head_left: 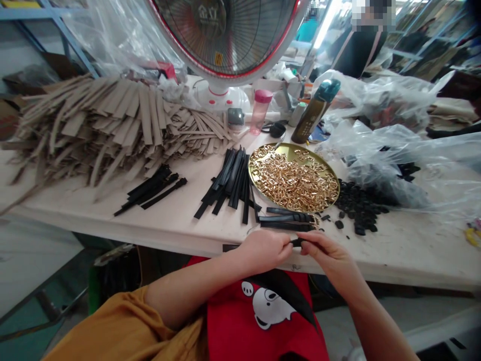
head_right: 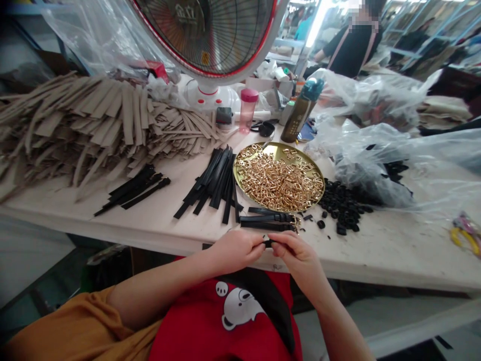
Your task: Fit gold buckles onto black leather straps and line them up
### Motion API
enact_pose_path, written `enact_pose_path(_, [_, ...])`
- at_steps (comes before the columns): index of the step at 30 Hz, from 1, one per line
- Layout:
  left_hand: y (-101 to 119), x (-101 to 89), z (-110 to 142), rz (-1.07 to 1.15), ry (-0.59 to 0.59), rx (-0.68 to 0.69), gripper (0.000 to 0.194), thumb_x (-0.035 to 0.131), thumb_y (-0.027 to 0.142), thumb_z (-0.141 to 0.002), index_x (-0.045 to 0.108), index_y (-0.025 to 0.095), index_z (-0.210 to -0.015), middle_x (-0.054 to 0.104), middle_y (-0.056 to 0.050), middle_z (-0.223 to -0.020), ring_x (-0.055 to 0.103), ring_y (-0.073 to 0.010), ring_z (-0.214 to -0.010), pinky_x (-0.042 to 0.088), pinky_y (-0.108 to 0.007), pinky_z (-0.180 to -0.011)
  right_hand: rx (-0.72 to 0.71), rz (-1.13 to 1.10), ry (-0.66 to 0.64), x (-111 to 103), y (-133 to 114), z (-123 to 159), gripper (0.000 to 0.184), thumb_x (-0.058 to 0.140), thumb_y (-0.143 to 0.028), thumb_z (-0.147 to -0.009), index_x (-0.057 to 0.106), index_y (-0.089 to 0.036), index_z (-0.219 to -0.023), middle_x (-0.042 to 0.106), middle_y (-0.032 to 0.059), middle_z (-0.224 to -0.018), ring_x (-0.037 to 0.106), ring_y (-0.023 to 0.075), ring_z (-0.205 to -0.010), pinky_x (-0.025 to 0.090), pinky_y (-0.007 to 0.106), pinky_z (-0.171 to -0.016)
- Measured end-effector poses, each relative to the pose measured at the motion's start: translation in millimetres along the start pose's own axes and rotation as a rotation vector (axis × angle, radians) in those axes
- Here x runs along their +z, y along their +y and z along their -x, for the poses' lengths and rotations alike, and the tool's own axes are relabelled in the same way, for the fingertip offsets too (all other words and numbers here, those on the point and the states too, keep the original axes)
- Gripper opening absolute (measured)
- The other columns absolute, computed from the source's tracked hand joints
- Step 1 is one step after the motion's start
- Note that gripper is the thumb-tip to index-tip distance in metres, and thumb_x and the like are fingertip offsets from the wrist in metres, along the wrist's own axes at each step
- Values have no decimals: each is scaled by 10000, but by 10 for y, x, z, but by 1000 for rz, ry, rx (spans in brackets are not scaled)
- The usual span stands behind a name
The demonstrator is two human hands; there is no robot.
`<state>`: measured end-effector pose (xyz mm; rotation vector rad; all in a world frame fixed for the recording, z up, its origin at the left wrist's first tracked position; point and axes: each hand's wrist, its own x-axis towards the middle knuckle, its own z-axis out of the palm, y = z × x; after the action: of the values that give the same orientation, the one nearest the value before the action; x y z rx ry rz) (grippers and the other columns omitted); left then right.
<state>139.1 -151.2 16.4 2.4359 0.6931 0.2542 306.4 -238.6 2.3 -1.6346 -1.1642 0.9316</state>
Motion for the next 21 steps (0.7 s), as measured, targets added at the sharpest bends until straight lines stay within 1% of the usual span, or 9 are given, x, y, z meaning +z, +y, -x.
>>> enact_pose_path(2, [-3,-8,-11,2,-16,13,314,379,298,-876,639,171,-753,662,-59,-728,570,-165,-627,344,-232,-551,-42,23,-26,-11,-19,-4,213,645,-386,-734,702,-236,-874,608,25,-794,575,144,-654,500,284,-629])
enact_pose_path(3, [-1,-13,-20,29,-27,18,310,380,291,-876,641,173,-757,662,-53,-729,568,-160,-626,344,-227,-551,-21,15,-32,-19,-10,-7,225,651,-393,-727,700,-233,-876,606,23,-778,574,144,-643,501,287,-624])
enact_pose_path(7, [36,-13,-55,268,-95,66,298,365,265,-887,646,184,-830,671,-15,-786,573,-134,-680,365,-198,-593,236,-209,-46,-23,105,2,327,705,-432,-671,681,-201,-901,631,12,-684,576,139,-594,503,291,-615])
enact_pose_path(10, [70,18,-71,341,-110,27,302,362,259,-886,651,181,-840,673,-16,-799,577,-137,-701,376,-200,-617,304,-369,-9,36,155,30,323,734,-439,-639,674,-200,-847,642,4,-661,567,125,-575,491,268,-597])
enact_pose_path(13, [70,37,-83,283,-112,-43,315,359,252,-879,651,163,-802,672,-44,-794,583,-159,-707,374,-218,-607,280,-291,18,85,131,52,321,746,-437,-625,673,-203,-831,638,-6,-628,574,134,-589,489,274,-621])
enact_pose_path(15, [38,18,-83,286,-152,-58,319,354,262,-881,645,156,-807,665,-49,-752,581,-161,-676,372,-223,-589,282,-220,15,66,119,53,346,753,-451,-607,677,-193,-824,640,2,-627,581,148,-600,490,288,-634])
enact_pose_path(18, [-36,-35,-57,379,-275,-79,272,389,281,-866,625,167,-936,653,-25,-690,570,-150,-603,392,-221,-575,314,-226,74,2,159,39,354,744,-447,-626,676,-192,-864,638,5,-637,581,150,-611,485,290,-653])
enact_pose_path(19, [-57,-45,-44,404,-280,-98,276,403,280,-857,606,170,-1010,663,-29,-731,578,-153,-623,409,-227,-598,325,-265,107,-1,182,33,340,739,-433,-642,672,-198,-878,634,0,-640,574,143,-606,482,284,-652])
enact_pose_path(21, [-81,-37,-24,434,-209,-134,351,413,274,-850,533,175,-1165,669,-65,-942,602,-179,-771,435,-259,-710,338,-379,143,54,223,25,304,735,-405,-661,665,-214,-886,642,-3,-694,559,126,-596,476,269,-635])
